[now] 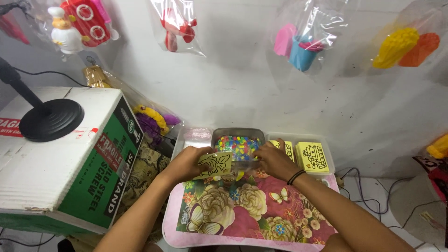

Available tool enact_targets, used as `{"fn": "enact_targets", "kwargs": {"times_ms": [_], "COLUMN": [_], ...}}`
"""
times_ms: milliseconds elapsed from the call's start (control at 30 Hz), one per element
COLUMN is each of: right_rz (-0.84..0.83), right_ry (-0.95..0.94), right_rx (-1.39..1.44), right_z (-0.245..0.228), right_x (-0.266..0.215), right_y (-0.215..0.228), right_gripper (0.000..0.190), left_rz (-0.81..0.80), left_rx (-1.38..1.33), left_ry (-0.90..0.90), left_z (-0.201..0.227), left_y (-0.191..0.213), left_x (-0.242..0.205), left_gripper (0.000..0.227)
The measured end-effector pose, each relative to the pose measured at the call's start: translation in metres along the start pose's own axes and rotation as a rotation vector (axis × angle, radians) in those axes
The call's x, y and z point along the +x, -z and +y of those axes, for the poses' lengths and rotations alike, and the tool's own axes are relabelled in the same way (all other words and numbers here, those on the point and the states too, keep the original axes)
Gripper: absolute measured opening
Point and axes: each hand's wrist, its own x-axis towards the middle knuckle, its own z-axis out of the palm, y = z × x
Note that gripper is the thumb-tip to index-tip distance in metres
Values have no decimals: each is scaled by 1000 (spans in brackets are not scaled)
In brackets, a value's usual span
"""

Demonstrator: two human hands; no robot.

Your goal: The person applies decorative stickers to small yellow cards featuring various cartoon illustrations. The person picks up a card, selects a small colorful sticker from a container, and carefully places it onto the designated area of the illustration by hand.

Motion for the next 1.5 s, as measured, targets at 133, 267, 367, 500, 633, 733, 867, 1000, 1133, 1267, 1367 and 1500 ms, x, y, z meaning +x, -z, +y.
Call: {"fn": "enact_targets", "kwargs": {"times_ms": [133, 267, 367, 500, 633, 733, 867, 1000, 1133, 1267, 1367, 1500], "right_rz": [42, 40, -10, -122, -207, -242, -353, -245, -165, -107, -9, 284], "right_ry": [2, 59, 138, 217, 185, 48, 57, 154, 138, 103, 57, 24], "right_rx": [43, 133, 174, 316, 411, 701, 518, 158, 201, 237, 143, -218], "right_z": [-1, 7, 11, -1, -21, -23, -6, 11, 9, 25, 36, 45], "right_x": [-11, -16, -20, -32, -47, -50, -55, -54, -59, -60, -63, -65], "right_y": [10, 4, 3, 20, 47, 44, 28, 15, 39, 26, 20, 26], "right_gripper": [26, 24, 16, 10, 12, 15, 13, 8, 7, 16, 17, 16], "left_rz": [-8, -13, -13, -14, -2, -11, -13, -11, -25, -47, -52, -32], "left_rx": [-8, -17, -30, -24, -32, -21, 3, 16, 13, 25, 36, 76], "left_ry": [16, 18, 19, 26, -2, -10, -28, -38, -41, -47, -54, -70], "left_z": [-3, 0, 3, 2, 6, 2, 7, 16, 20, 23, 30, 36], "left_y": [-5, -6, -7, -11, -12, -18, -22, -22, -25, -29, -28, -32], "left_x": [3, 3, 4, 8, 12, 18, 22, 25, 33, 41, 44, 47], "left_gripper": [42, 42, 42, 44, 45, 43, 45, 42, 41, 39, 38, 39]}}
